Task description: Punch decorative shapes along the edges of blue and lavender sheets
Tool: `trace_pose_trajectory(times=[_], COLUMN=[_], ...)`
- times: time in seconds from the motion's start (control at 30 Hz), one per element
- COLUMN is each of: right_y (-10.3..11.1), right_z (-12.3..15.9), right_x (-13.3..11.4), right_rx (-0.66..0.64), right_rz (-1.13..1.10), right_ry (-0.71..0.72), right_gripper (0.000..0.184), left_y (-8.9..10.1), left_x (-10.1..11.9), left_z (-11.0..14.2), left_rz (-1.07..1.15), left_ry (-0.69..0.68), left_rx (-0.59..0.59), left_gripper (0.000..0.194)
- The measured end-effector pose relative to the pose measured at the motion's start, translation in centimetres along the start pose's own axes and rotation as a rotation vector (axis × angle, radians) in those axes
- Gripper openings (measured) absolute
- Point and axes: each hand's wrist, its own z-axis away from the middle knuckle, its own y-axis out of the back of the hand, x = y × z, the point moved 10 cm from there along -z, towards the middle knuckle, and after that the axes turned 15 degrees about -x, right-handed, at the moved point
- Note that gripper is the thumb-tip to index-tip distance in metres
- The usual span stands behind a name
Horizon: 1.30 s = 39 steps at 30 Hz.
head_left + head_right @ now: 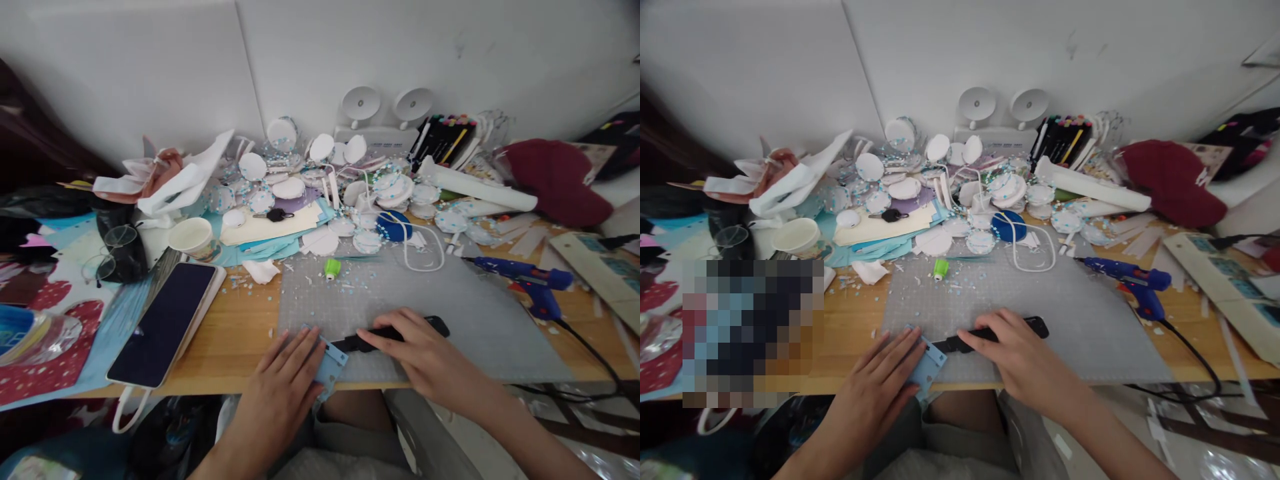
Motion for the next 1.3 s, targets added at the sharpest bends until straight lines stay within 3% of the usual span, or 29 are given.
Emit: trace_pose_trajectory(times=[0.27,0.77,1.03,1.3], right_y=[0.1,-0.2,0.5,-0.1], right_z=[-1.8,-3.7,-3.6,-4.9], right_x=[-0.3,-0.4,0.6,-0.3], right_rx=[-0.007,0.022,0.058,0.088], right_rz=[0.002,0.029,0.007,0.053], right_ry=[0.040,0.073,0.082,0.061], right_gripper=[0.063,0.060,0.055,0.059], left_y=[-0.1,-0.7,0.8,0.3], left_x=[-0.1,0.5,0.3,0.5], left_z=[-0.1,0.2,1.2,1.3], left_rz=[0.047,-0.155,-0.142,-0.164], left_ry=[0.021,0.031,0.231,0.266], left_rx=[-0.049,0.045,0.204,0.186], left_gripper=[0.045,0.043,0.036,0.044])
